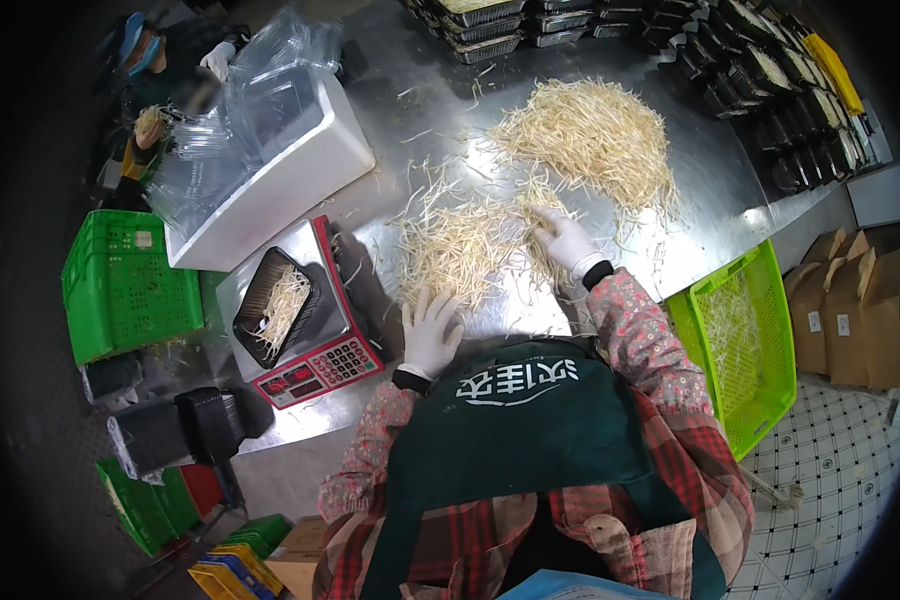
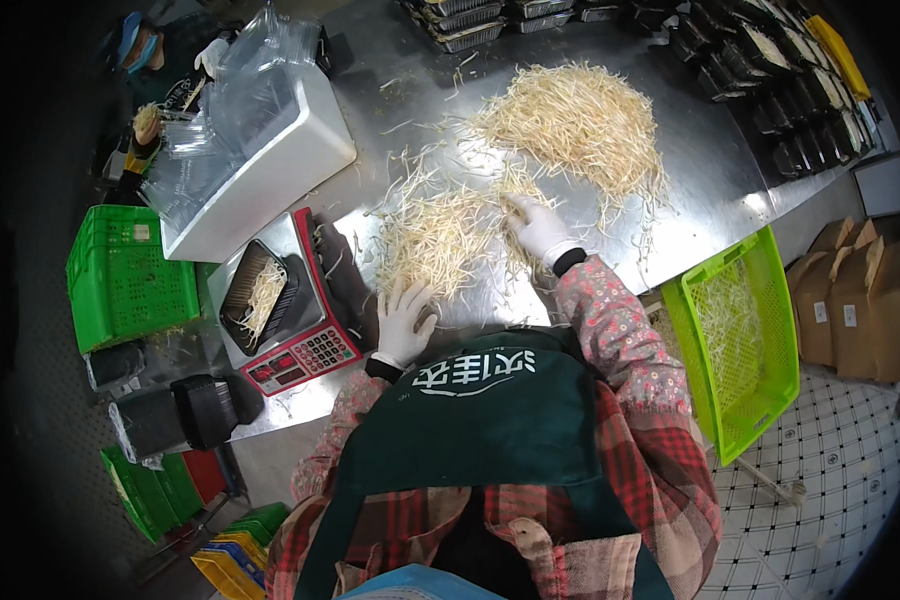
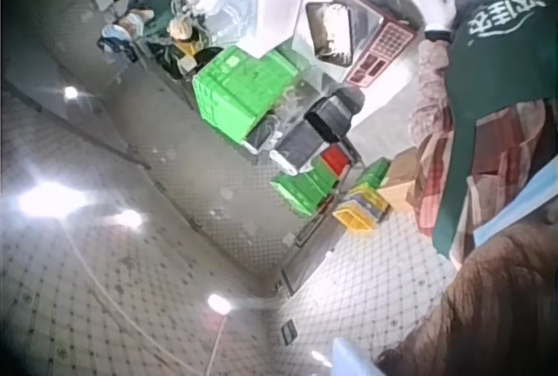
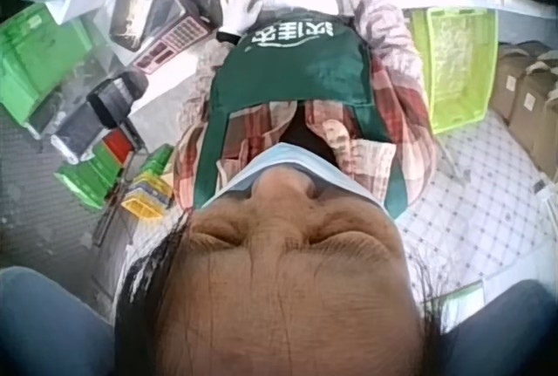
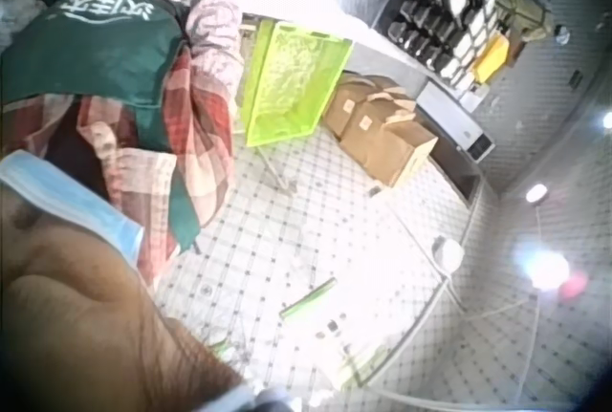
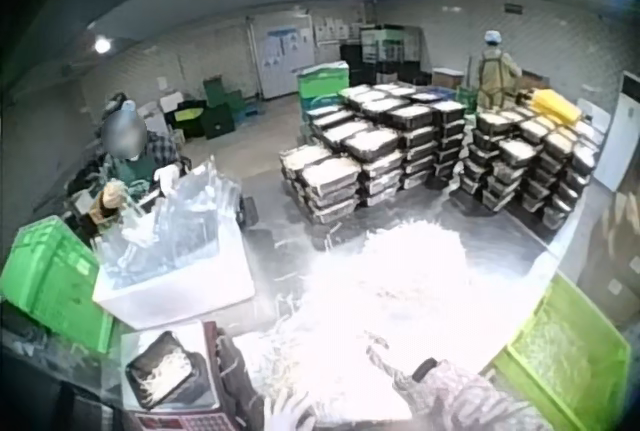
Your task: The person scoops shredded food from a large pile on a metal table into black plastic trays using gloved hands. They place the filled trays onto a digital scale to check the weight, then move the weighed trays to a stack on the right side of the table.
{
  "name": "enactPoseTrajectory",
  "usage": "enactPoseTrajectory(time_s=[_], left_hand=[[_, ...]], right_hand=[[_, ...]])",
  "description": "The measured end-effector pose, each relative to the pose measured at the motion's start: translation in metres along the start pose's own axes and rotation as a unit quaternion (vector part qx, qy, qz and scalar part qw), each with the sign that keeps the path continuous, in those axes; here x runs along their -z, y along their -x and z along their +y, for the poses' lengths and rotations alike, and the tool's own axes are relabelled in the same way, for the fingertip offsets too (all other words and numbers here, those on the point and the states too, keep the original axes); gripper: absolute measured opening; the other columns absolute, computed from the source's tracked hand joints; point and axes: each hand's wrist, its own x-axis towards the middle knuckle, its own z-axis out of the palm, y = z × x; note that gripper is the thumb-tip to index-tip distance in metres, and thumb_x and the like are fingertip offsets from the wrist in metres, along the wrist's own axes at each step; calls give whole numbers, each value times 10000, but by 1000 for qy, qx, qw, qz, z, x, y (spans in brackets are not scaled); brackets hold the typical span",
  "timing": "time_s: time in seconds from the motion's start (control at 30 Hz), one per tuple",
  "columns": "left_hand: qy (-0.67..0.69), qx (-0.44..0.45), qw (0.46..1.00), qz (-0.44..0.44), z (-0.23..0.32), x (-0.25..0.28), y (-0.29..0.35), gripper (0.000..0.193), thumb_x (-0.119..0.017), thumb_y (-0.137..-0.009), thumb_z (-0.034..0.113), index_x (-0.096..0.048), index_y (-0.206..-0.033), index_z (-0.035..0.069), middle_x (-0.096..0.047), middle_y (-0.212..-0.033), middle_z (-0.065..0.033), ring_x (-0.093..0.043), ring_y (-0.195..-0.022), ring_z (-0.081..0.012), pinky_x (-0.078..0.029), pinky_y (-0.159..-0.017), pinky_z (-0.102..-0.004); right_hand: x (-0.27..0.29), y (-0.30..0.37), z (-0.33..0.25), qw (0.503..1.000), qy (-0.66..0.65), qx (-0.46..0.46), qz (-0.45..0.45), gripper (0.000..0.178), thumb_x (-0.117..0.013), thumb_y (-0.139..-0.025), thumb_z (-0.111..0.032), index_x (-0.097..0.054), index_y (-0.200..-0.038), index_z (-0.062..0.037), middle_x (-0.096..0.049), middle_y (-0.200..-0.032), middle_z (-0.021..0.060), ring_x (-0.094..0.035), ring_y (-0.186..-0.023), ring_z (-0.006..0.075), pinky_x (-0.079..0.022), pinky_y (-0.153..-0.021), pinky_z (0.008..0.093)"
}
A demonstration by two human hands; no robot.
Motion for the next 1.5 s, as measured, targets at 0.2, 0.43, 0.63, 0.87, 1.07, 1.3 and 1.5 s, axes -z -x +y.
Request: enactPoseTrajectory(time_s=[0.2, 0.43, 0.63, 0.87, 1.07, 1.3, 1.5], left_hand=[[-20, 46, 997, 55, -1, 6, -61, 602, -641, -858, 304, -459, -1415, 169, -387, -1515, -44, -298, -1420, -358, -200, -1115, -652], [-112, 156, 981, -27, -43, 4, -65, 654, -581, -902, 391, -373, -1484, 179, -293, -1576, -57, -240, -1444, -389, -204, -1102, -683], [-51, 191, 980, 0, -39, -5, -49, 664, -573, -912, 400, -357, -1494, 165, -233, -1596, -116, -200, -1453, -407, -191, -1105, -681], [-47, 107, 993, 17, -17, 0, -37, 549, -607, -895, 346, -481, -1415, 221, -246, -1586, -143, -174, -1459, -424, -166, -1108, -678], [-22, 97, 995, 1, -6, -7, -9, 480, -632, -872, 328, -565, -1336, 225, -248, -1590, -119, -178, -1457, -423, -180, -1099, -687], [10, 101, 995, 19, -4, -11, 1, 528, -649, -864, 323, -531, -1374, 259, -246, -1591, -119, -177, -1459, -419, -191, -1105, -676], [20, 116, 993, 10, -4, -9, 3, 580, -653, -860, 331, -489, -1414, 279, -241, -1593, -117, -156, -1470, -410, -171, -1117, -678]], right_hand=[[-41, -4, -27, 965, 149, 202, 84, 450, -627, -871, -225, -575, -1311, -146, -600, -1292, 123, -547, -1177, 319, -443, -1004, 406], [-26, -1, -5, 920, 295, 239, -94, 317, -675, -826, -456, -740, -1040, -232, -632, -1265, -22, -443, -1321, 303, -193, -1138, 588], [-3, -6, -19, 944, 282, 164, -54, 262, -693, -816, -420, -750, -845, -166, -712, -914, -6, -598, -1060, 232, -337, -1021, 468], [-79, -29, -39, 951, 206, 232, 21, 143, -636, -803, -196, -727, -884, -122, -683, -847, 91, -652, -880, 283, -510, -799, 428], [-96, -48, -37, 941, 235, 242, 26, 150, -648, -754, -159, -705, -885, -115, -665, -871, 100, -648, -885, 300, -510, -783, 444], [-92, -48, -49, 930, 282, 231, -31, 123, -671, -769, -198, -683, -870, -128, -634, -913, 92, -628, -911, 326, -506, -768, 447], [-95, -50, -34, 966, 142, 217, 13, 134, -693, -791, -242, -672, -856, -127, -628, -922, 79, -634, -888, 301, -505, -765, 429]])
